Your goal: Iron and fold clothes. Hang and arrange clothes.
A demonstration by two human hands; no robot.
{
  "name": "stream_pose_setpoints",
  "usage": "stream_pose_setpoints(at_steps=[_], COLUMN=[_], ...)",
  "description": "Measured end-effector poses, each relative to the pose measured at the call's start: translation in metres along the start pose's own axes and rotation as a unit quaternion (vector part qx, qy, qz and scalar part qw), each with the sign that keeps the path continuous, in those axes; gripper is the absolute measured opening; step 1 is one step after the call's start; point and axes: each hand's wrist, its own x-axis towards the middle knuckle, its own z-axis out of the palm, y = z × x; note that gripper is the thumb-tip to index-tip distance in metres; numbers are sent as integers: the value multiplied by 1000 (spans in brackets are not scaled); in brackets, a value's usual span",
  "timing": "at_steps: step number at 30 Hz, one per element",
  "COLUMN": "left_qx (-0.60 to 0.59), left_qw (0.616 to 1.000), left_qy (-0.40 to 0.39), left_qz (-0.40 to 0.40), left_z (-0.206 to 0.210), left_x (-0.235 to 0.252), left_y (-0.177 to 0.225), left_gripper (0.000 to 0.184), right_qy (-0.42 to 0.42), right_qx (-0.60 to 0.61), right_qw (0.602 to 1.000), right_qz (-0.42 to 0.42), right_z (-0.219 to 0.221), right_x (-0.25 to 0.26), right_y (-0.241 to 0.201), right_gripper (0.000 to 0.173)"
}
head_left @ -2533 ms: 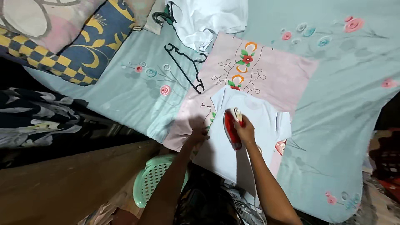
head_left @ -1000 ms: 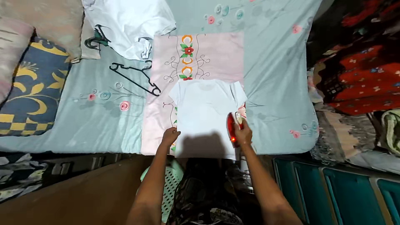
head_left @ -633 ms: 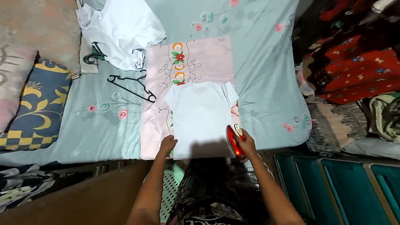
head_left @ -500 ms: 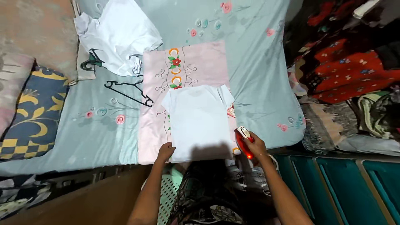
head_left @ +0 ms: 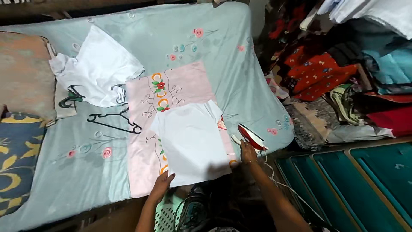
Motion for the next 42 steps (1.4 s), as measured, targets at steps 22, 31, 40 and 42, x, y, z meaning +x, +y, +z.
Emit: stream_pose_setpoints(at_steps=[22,31,40,42], left_qx=[-163,-151,-138,-158], left_qw=[982,975,959,950], left_qy=[-34,13,24,24], left_qz=[93,163,247,267], left_z=[23,-7,2,13], left_x=[-30,-30,73,83], left_y=[83,147,383,430], left_gripper=[21,19,31,34], right_qy=[24,19,189,230], right_qx=[149,158,74,76], right_qw=[947,976,957,953], right_qz=[-285,-150,-205,-183], right_z=[45,-147,-369,-406], right_x=[-99,-36,144,158], right_y=[-126,-90,-117,-121], right_gripper=[67,30,35,34])
